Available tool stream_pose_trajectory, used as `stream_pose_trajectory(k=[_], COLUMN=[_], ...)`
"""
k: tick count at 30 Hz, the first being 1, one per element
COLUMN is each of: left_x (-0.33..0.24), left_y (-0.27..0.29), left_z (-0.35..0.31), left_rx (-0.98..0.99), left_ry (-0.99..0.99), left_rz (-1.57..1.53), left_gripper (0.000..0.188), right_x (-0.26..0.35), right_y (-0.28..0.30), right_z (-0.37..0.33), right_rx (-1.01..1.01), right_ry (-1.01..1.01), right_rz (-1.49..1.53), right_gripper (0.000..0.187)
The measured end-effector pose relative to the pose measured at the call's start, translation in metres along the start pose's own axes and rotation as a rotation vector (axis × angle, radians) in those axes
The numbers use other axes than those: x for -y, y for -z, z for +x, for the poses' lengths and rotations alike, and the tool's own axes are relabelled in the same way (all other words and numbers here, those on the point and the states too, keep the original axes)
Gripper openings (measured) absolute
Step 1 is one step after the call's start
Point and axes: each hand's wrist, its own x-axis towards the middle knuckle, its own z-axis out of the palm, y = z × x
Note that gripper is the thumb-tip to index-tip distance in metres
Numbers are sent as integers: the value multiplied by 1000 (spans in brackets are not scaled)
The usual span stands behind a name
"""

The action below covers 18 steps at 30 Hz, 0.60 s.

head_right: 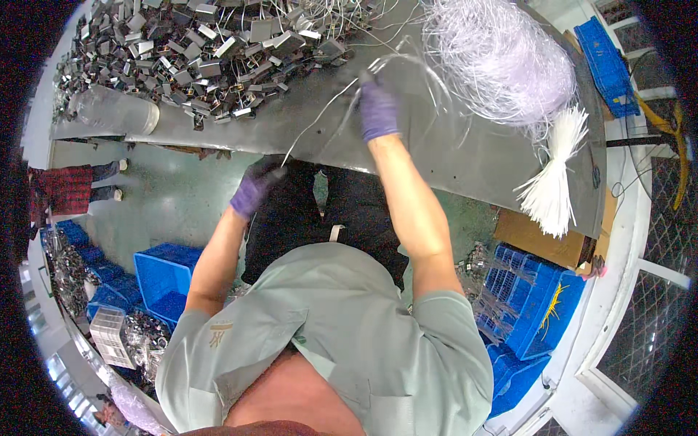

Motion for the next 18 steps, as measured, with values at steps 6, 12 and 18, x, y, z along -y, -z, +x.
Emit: stream_pose_trajectory(k=[6, 12, 18], left_x=[16, 2, -37], left_y=[-2, -6, -21], left_z=[6, 4, 4], left_rx=[-166, -129, -29], left_ry=[-62, -131, -79], left_rz=[108, 184, 267], left_gripper=[29, 28, 26], right_x=[33, 74, -8], right_y=[3, 0, -25], right_z=[-32, -43, -66], right_rx=[24, 143, 225], right_ry=[276, -47, 1254], right_rz=[-400, 24, -818], right_gripper=[32, 26, 24])
